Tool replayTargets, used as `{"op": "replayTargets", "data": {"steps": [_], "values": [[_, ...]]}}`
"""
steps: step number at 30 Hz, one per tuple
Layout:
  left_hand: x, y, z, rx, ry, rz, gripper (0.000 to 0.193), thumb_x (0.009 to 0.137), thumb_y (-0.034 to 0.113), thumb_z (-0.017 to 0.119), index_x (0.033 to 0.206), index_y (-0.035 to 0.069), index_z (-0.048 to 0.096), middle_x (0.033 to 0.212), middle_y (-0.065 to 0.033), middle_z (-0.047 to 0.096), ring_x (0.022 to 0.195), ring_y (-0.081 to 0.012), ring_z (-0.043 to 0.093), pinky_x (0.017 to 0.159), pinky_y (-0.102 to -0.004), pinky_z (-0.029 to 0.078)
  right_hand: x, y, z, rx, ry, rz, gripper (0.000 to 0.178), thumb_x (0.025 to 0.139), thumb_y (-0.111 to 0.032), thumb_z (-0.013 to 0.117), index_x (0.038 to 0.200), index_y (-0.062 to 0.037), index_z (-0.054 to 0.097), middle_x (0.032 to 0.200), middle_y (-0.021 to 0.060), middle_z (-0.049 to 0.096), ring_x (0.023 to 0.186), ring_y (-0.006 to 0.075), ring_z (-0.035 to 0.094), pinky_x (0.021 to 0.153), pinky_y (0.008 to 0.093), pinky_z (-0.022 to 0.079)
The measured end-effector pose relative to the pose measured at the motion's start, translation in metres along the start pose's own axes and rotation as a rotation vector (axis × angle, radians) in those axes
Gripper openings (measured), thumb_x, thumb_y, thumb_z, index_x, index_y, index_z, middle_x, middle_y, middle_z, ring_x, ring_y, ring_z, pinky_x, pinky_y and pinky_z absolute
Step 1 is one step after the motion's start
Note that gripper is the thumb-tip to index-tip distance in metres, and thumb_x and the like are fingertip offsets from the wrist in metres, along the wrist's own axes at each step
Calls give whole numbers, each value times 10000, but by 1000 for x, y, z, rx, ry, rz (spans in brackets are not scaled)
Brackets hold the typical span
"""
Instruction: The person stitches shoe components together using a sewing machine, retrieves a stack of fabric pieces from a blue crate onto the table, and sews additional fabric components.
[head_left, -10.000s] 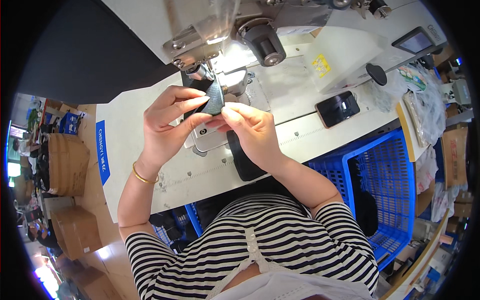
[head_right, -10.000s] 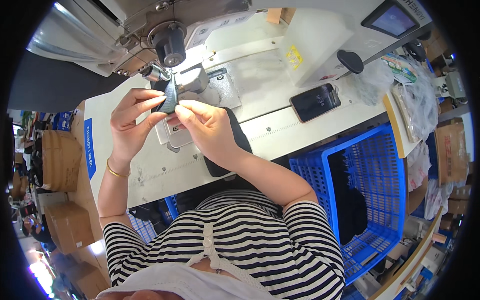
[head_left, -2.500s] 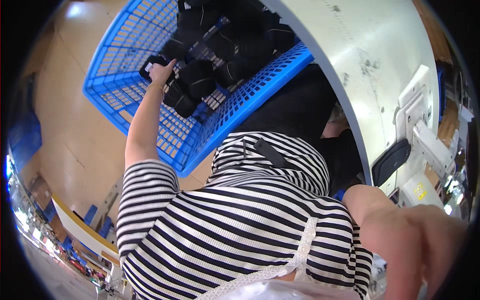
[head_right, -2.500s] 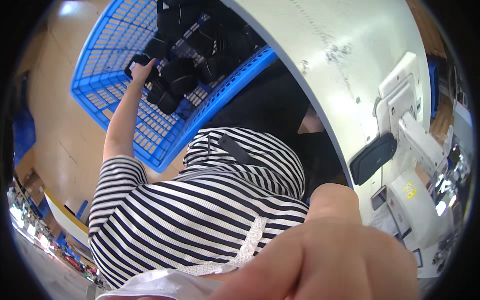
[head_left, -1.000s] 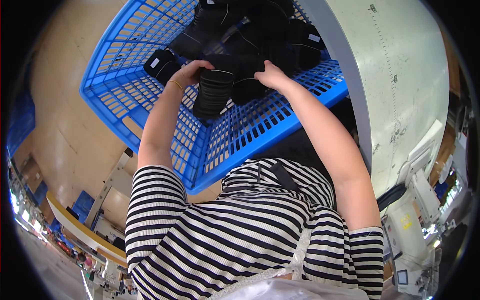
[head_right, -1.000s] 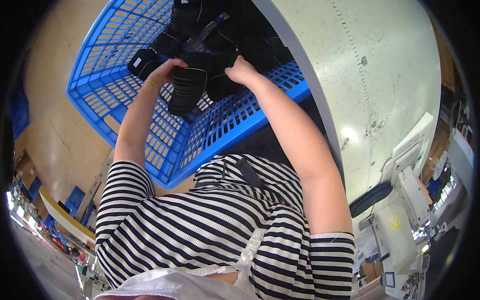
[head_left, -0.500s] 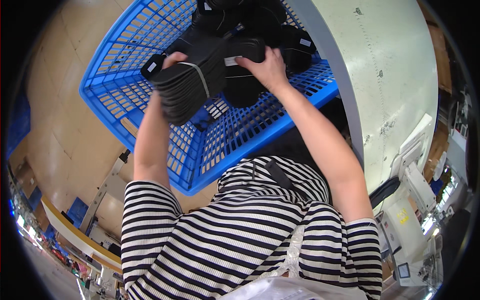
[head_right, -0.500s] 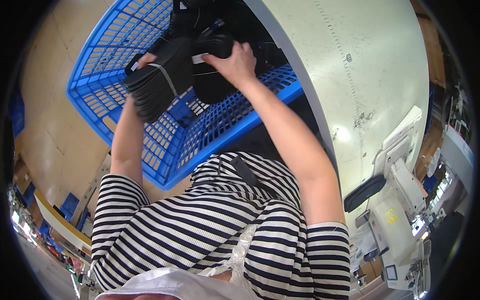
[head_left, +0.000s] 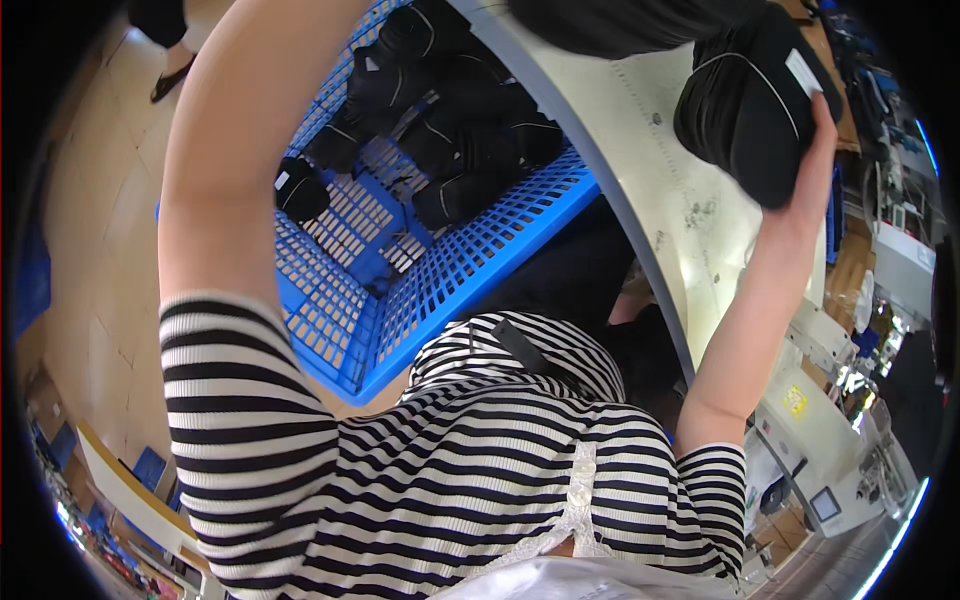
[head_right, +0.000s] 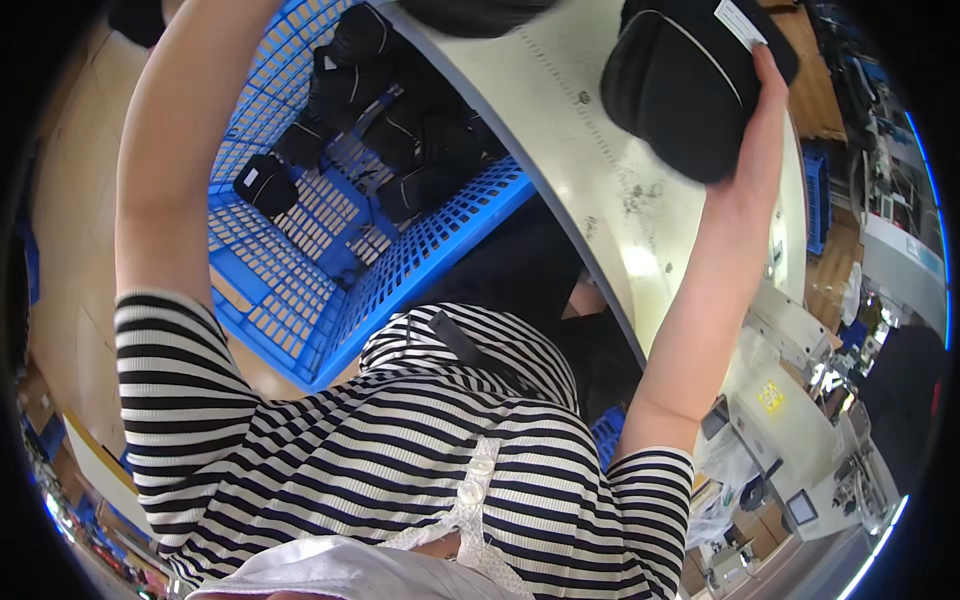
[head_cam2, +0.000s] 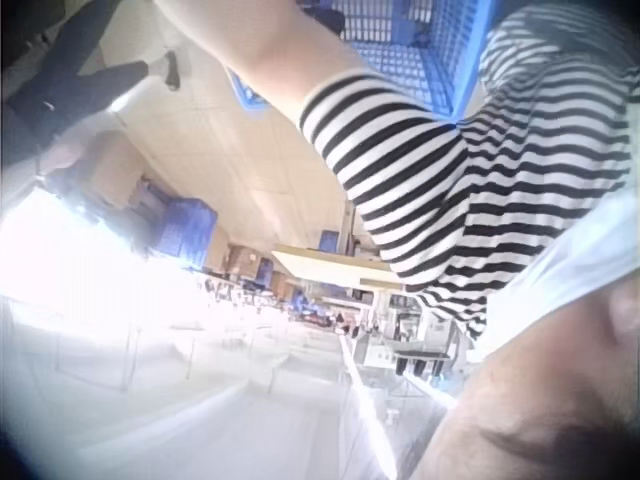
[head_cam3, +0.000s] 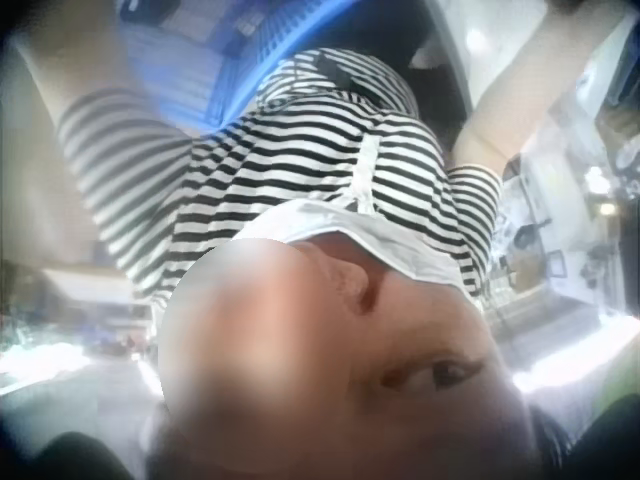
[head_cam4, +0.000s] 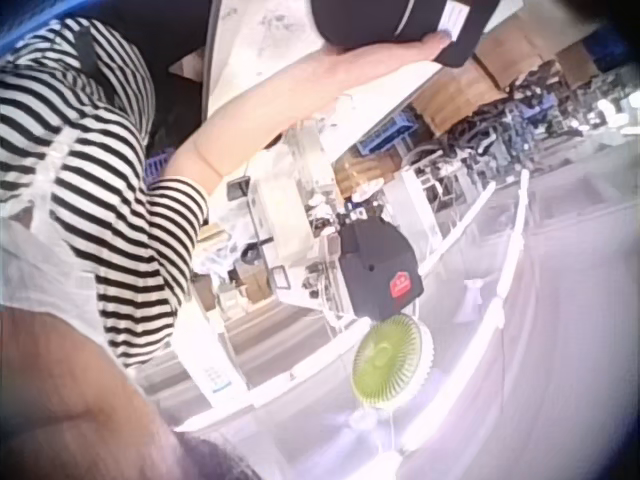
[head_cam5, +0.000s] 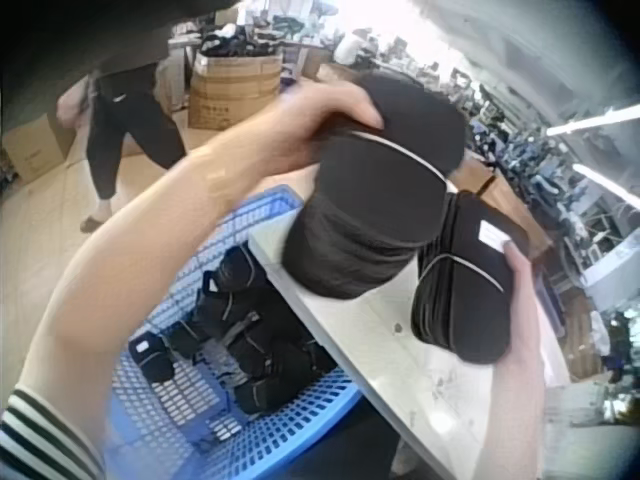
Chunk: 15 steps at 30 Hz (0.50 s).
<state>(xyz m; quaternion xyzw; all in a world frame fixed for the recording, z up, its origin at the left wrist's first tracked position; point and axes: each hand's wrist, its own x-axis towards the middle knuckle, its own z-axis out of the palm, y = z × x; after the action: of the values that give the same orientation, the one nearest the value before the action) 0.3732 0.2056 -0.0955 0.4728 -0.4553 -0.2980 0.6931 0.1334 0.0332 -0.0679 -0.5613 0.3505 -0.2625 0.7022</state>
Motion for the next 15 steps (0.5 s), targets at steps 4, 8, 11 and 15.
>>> {"op": "replayTargets", "data": {"steps": [4,8,11,15], "values": [[109,-36,41,-45,-126,19,344,717,117,660,1035,-14,660,903,-103,686,776,-206,642,746,-289,521,77,15,-45,21,128,84,461,909,-420,610,1216,-77,635,1201,90,668,1076,236,637,972,397,486],[123,-56,47,333,11,-31,347,768,136,657,1077,-17,615,957,-110,649,823,-221,615,795,-315,496,133,15,-73,140,6,130,469,886,-442,641,1229,-122,634,1246,66,646,1164,250,578,1020,429,429],[71,-52,23,767,261,156,355,805,151,655,1108,-19,581,997,-115,620,858,-232,595,831,-335,477,137,8,-66,39,96,-27,494,892,-409,646,1266,-89,599,1261,85,628,1183,272,559,1002,430,433],[-87,-74,-17,1257,736,395,370,856,170,652,1150,-22,536,1051,-122,583,905,-247,568,880,-361,452,49,7,-66,-272,387,-446,545,873,-274,703,1306,-5,511,1295,101,520,1219,209,486,1026,391,420]]}}
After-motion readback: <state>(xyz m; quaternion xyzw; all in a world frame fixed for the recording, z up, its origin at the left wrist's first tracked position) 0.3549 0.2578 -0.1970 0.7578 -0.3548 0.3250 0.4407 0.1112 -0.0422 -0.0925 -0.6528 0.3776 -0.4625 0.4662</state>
